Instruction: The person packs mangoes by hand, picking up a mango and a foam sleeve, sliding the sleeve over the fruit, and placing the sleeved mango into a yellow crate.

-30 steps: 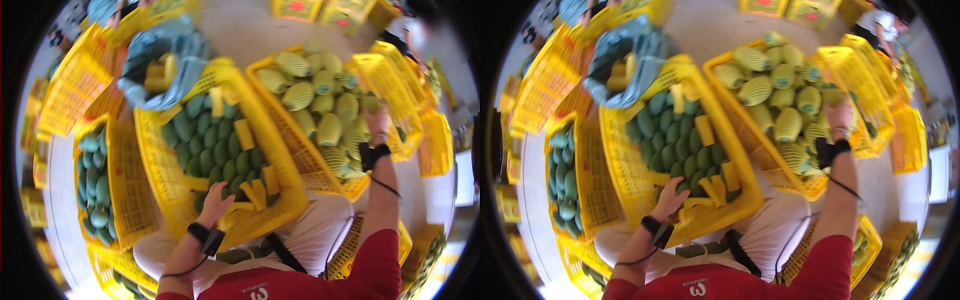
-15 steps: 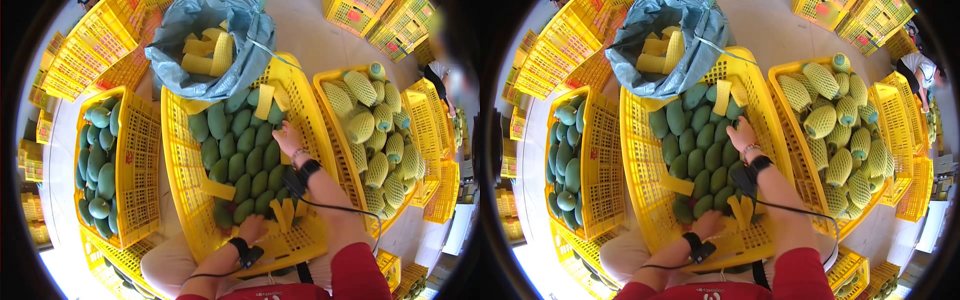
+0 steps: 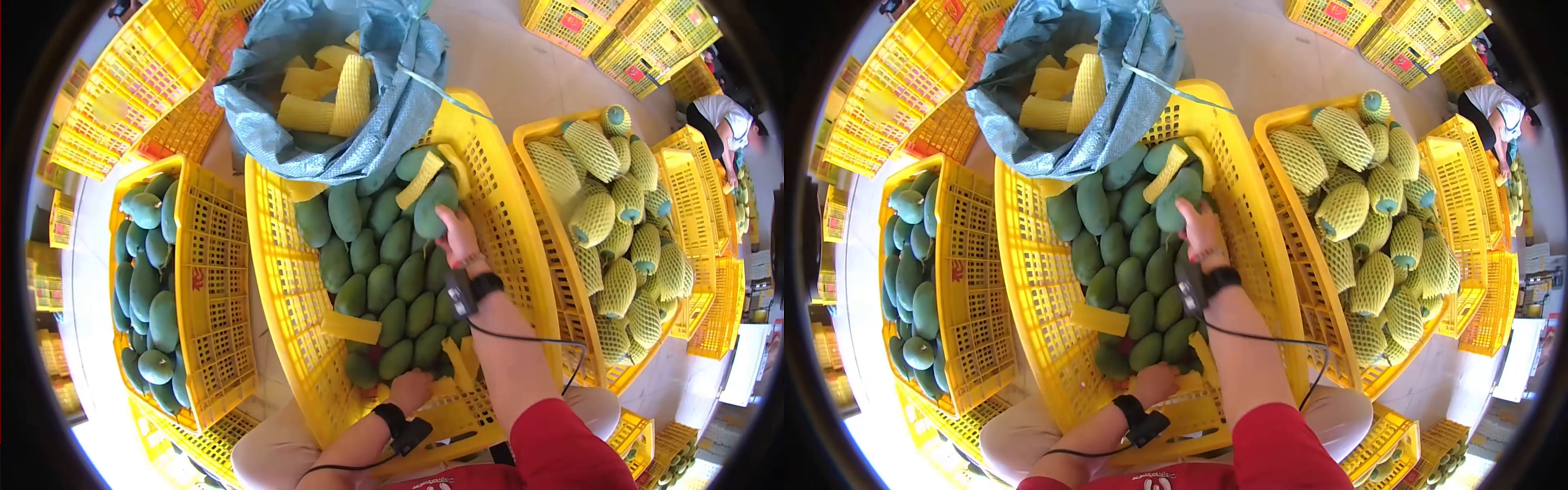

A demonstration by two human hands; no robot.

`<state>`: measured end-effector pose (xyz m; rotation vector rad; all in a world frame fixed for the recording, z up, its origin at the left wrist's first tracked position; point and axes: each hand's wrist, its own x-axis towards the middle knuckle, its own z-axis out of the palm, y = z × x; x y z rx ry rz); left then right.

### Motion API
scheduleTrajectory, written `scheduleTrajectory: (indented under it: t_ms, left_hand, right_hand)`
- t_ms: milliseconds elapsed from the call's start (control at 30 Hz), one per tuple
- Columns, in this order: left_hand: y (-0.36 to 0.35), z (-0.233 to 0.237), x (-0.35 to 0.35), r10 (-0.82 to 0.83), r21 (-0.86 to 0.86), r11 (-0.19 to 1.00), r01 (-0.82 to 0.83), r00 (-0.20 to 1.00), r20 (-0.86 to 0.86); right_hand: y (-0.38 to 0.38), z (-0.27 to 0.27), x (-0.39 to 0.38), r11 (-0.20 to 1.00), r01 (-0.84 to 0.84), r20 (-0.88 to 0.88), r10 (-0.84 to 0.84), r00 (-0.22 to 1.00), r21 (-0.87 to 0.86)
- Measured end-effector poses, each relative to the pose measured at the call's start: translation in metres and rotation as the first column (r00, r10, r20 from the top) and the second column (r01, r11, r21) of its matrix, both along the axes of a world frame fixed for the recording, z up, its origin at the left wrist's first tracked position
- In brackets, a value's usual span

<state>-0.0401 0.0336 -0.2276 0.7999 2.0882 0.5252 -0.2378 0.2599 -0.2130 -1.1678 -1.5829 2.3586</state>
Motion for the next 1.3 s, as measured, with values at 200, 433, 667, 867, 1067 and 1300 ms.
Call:
scheduleTrajectory:
  t_ms: [200,433,667,867,1067,1300]
  left_hand:
    - [-0.012,0.028,-0.026,0.211,0.106,0.974,-0.201,0.973,-0.098]
    - [-0.017,0.100,-0.033,0.509,0.168,0.251,-0.953,0.278,0.815]
    - [0.001,0.184,-0.010,0.148,0.010,0.189,-0.982,0.039,0.988]
    - [-0.011,0.211,0.019,-0.032,0.161,0.447,-0.880,0.164,0.986]
    - [-0.029,0.211,0.019,0.544,0.434,0.665,-0.608,0.792,0.275]
    - [-0.023,0.231,0.021,0.570,0.697,0.685,-0.211,0.750,-0.334]
  right_hand:
    - [-0.041,0.110,0.124,0.708,-0.244,-0.420,-0.083,0.904,-0.663]
    - [-0.055,0.180,0.226,0.684,-0.345,-0.537,-0.081,0.840,-0.642]
    - [-0.068,0.191,0.289,0.545,-0.481,-0.598,-0.048,0.800,-0.687]
    - [-0.086,0.188,0.311,0.606,-0.537,-0.697,-0.041,0.716,-0.587]
    - [-0.090,0.201,0.325,0.601,-0.593,-0.708,0.062,0.703,-0.536]
    - [-0.083,0.198,0.327,0.834,-0.552,-0.512,0.476,0.716,0.004]
